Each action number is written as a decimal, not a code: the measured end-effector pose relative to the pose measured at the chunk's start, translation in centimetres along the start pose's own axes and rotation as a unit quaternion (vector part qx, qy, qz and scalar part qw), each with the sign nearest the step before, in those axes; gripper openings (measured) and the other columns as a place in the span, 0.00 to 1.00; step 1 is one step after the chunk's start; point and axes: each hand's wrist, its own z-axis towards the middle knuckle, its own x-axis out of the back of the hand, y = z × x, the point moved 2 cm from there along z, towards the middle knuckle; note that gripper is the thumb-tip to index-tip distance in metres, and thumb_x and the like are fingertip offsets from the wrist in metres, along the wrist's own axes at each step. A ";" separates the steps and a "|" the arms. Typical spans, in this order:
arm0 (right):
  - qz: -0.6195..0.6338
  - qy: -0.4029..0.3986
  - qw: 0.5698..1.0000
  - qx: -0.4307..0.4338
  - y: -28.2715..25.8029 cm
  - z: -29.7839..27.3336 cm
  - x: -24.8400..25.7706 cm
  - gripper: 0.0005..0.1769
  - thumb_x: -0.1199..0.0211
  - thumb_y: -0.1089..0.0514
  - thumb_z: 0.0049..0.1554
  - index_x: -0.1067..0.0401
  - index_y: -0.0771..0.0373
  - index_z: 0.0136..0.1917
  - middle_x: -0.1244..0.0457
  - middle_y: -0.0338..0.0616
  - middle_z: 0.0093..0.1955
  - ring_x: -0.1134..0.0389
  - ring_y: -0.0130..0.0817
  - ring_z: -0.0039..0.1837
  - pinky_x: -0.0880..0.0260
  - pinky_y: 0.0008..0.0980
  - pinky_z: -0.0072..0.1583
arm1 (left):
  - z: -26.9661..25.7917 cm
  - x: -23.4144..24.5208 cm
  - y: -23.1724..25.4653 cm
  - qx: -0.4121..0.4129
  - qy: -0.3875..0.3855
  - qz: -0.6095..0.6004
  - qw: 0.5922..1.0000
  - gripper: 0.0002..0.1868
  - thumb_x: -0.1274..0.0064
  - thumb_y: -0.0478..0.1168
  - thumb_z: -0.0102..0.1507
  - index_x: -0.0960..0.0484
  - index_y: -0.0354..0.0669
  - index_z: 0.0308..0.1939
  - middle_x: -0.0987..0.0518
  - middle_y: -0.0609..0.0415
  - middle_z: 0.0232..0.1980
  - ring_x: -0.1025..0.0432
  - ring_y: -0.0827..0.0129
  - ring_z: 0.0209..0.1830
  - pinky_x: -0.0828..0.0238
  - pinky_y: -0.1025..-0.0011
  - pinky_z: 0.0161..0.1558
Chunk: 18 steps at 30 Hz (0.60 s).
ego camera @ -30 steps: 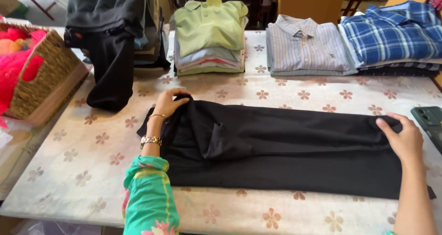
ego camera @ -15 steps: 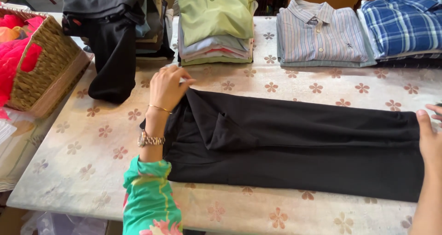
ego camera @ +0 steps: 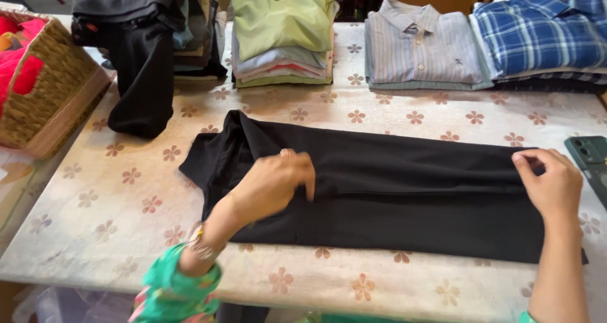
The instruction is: Folding shirts and placing them in a stack.
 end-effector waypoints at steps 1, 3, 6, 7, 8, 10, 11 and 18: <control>0.006 -0.004 1.000 0.001 0.4 0.0 -0.2 0.08 0.31 0.53 0.68 0.21 0.58 0.49 0.32 0.37 0.44 0.30 0.33 0.46 0.32 0.30 0.52 | -0.7 1.5 1.5 0.006 -0.002 0.002 1.000 0.15 0.49 0.23 0.51 0.17 0.49 0.31 0.21 0.55 0.42 0.25 0.57 0.48 0.25 0.60 0.49; -0.006 0.008 1.000 0.014 0.9 -0.1 -0.8 0.08 0.30 0.54 0.70 0.20 0.60 0.51 0.31 0.41 0.46 0.30 0.33 0.47 0.32 0.30 0.52 | -1.9 4.4 5.0 -0.099 -0.052 -0.161 0.981 0.11 0.50 0.27 0.55 0.18 0.47 0.35 0.19 0.57 0.45 0.24 0.60 0.50 0.27 0.61 0.51; 0.060 -0.002 0.998 0.016 4.5 -0.6 -3.9 0.07 0.32 0.57 0.69 0.23 0.63 0.53 0.34 0.43 0.45 0.33 0.32 0.45 0.34 0.29 0.52 | -4.4 5.0 6.3 0.017 0.077 -0.128 0.989 0.04 0.43 0.39 0.59 0.18 0.43 0.36 0.20 0.55 0.41 0.24 0.62 0.41 0.25 0.66 0.41; 0.061 -0.006 0.998 0.019 4.0 -0.7 -3.9 0.07 0.32 0.57 0.69 0.23 0.63 0.53 0.34 0.43 0.45 0.33 0.32 0.45 0.34 0.29 0.52 | -5.8 3.0 5.0 0.022 0.078 -0.128 0.988 0.04 0.43 0.39 0.59 0.18 0.43 0.36 0.20 0.55 0.41 0.24 0.62 0.41 0.25 0.66 0.41; 0.081 -0.021 0.996 0.006 3.6 -0.7 -4.0 0.07 0.30 0.57 0.70 0.23 0.63 0.54 0.34 0.44 0.46 0.33 0.31 0.45 0.33 0.28 0.52 | -7.3 1.1 3.4 0.110 0.081 0.025 0.990 0.12 0.39 0.47 0.59 0.20 0.44 0.30 0.23 0.55 0.34 0.26 0.62 0.34 0.27 0.65 0.35; 0.100 -0.036 0.994 -0.003 2.3 -0.5 -3.5 0.08 0.29 0.57 0.71 0.23 0.64 0.55 0.33 0.45 0.47 0.32 0.31 0.45 0.33 0.28 0.51 | -9.0 -2.0 1.6 0.197 0.083 0.179 0.960 0.21 0.36 0.55 0.58 0.21 0.44 0.25 0.27 0.55 0.26 0.28 0.62 0.28 0.29 0.64 0.29; 0.100 -0.059 0.993 -0.016 1.4 -0.4 -3.1 0.11 0.28 0.53 0.67 0.21 0.62 0.55 0.32 0.45 0.48 0.30 0.32 0.46 0.30 0.29 0.52 | -9.4 -3.2 1.3 0.217 0.044 0.226 0.949 0.27 0.36 0.62 0.55 0.22 0.42 0.25 0.27 0.53 0.26 0.28 0.61 0.28 0.30 0.64 0.27; 0.008 -0.220 0.975 -0.003 2.8 0.0 -3.4 0.33 0.25 0.34 0.44 0.18 0.54 0.57 0.33 0.53 0.60 0.28 0.41 0.57 0.27 0.43 0.62 | -10.1 -6.5 -0.7 0.241 0.112 0.070 0.961 0.18 0.41 0.51 0.61 0.17 0.40 0.42 0.20 0.53 0.42 0.24 0.57 0.43 0.27 0.61 0.42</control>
